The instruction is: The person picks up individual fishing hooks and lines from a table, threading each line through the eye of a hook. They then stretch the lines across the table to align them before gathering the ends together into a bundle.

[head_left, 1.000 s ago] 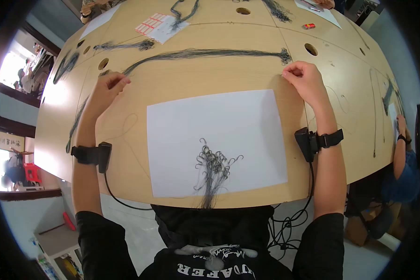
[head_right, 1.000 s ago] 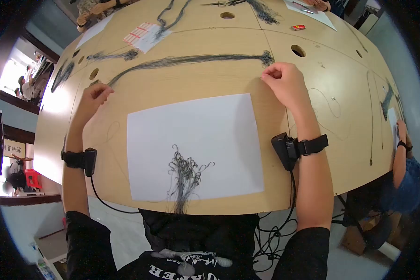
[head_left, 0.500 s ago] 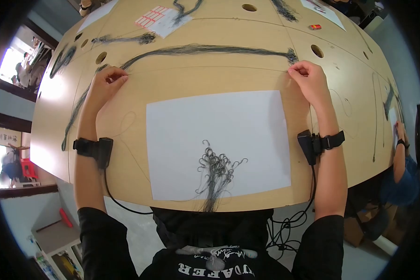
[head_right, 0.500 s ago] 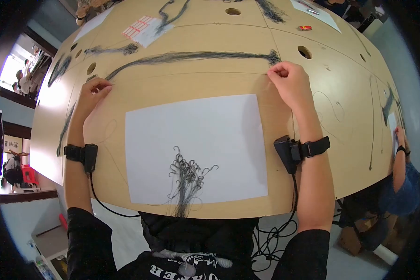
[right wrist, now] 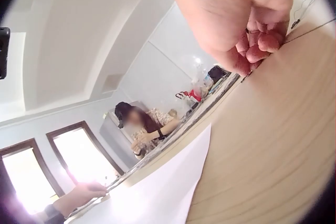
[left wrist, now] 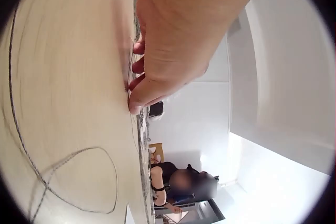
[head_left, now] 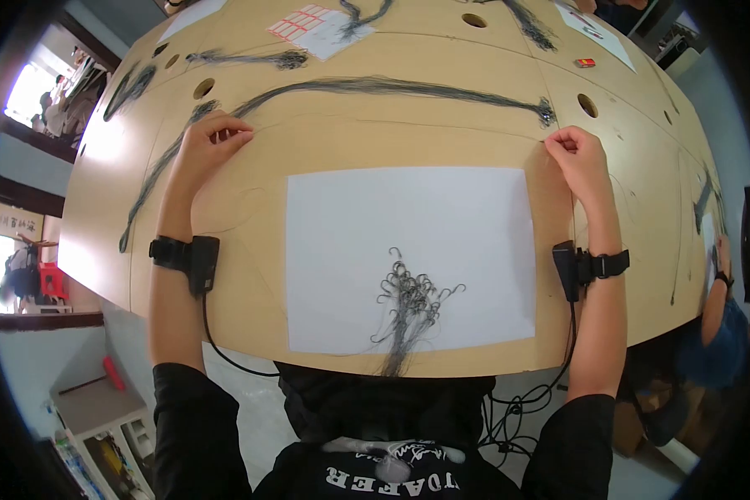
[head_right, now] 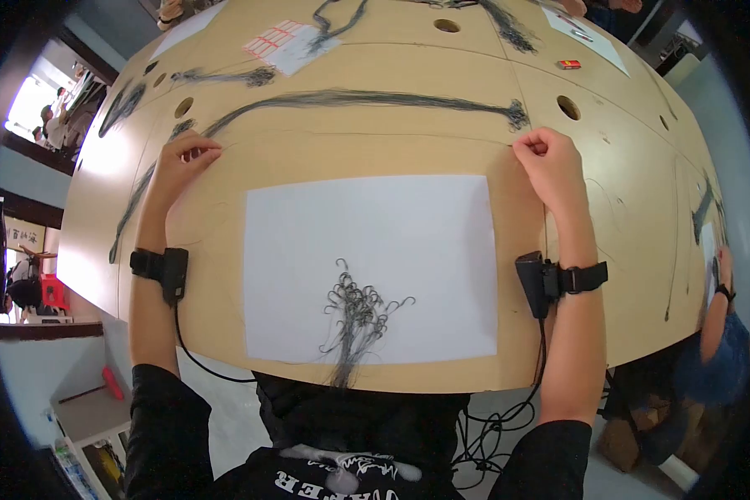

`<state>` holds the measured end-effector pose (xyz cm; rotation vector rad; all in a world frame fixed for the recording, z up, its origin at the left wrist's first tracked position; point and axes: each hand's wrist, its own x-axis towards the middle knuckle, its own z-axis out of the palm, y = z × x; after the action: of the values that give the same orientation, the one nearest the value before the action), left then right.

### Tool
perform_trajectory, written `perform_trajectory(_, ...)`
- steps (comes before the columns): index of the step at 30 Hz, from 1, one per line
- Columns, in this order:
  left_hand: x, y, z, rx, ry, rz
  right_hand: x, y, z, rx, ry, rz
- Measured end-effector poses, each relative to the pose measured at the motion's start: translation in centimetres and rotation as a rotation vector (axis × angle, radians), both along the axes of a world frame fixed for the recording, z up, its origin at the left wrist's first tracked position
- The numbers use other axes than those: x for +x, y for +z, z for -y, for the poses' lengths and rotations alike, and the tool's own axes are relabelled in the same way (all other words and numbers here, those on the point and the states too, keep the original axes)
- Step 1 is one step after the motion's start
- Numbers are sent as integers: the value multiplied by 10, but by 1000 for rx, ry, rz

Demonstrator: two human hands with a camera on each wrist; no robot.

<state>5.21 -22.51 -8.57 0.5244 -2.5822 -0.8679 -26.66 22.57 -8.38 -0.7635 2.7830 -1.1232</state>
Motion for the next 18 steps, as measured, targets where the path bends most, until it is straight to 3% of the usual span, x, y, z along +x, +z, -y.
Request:
perform_trajectory(6, -4, 2, 7, 54, 94, -80, -8, 2, 3, -32, 19, -93)
perform_trajectory(9, -21, 12, 12, -117, 85, -89, -6, 18, 10, 4, 83, -153)
perform_trajectory(13, -44, 11, 6, -194, -82, 44, -12, 25, 18, 129, 235, -254)
perform_trajectory(16, -57, 7, -1, -126, -76, 55, -17, 22, 27, 69, 236, -40)
perform_trajectory(18, -60, 2, -2, -130, -73, -12, -25, 20, 30, 127, 226, -127)
